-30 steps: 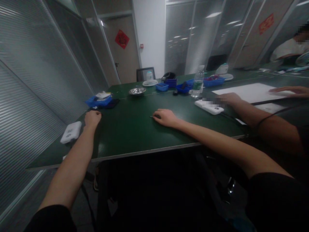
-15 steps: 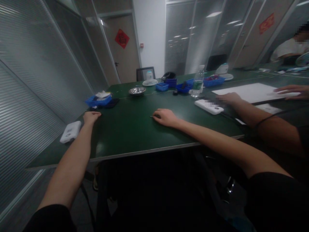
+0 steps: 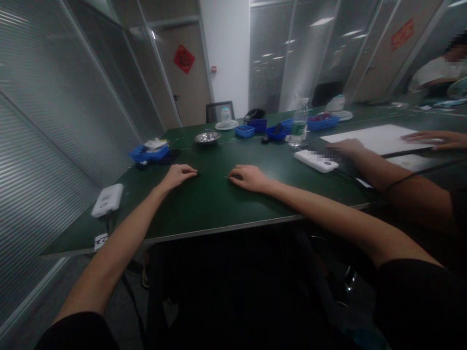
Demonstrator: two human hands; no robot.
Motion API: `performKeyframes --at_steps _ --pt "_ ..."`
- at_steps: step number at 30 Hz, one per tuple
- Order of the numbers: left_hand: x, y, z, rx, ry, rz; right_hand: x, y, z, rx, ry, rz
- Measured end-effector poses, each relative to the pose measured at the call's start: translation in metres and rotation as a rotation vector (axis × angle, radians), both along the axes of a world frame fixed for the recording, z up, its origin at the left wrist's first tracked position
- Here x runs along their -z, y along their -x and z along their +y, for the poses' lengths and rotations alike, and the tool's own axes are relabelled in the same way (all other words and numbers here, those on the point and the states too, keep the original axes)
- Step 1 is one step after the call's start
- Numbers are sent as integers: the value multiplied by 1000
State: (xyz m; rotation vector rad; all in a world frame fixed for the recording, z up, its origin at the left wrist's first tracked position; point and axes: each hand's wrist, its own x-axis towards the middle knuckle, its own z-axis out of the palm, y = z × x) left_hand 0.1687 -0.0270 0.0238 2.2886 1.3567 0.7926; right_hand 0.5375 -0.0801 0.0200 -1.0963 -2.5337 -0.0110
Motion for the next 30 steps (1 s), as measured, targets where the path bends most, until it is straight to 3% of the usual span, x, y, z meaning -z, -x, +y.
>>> performKeyframes --at_steps 3,7,22,30 --pt "4 -42 -13 233 63 -54 -1 0 -3 -68 -10 32" --pt "7 -71 -26 313 33 -42 -2 2 -8 -120 -19 37" --pt "8 -80 -33 321 28 -54 6 2 0 -237 -133 36" --pt "10 -79 -31 371 49 -86 6 4 -5 -230 -162 24"
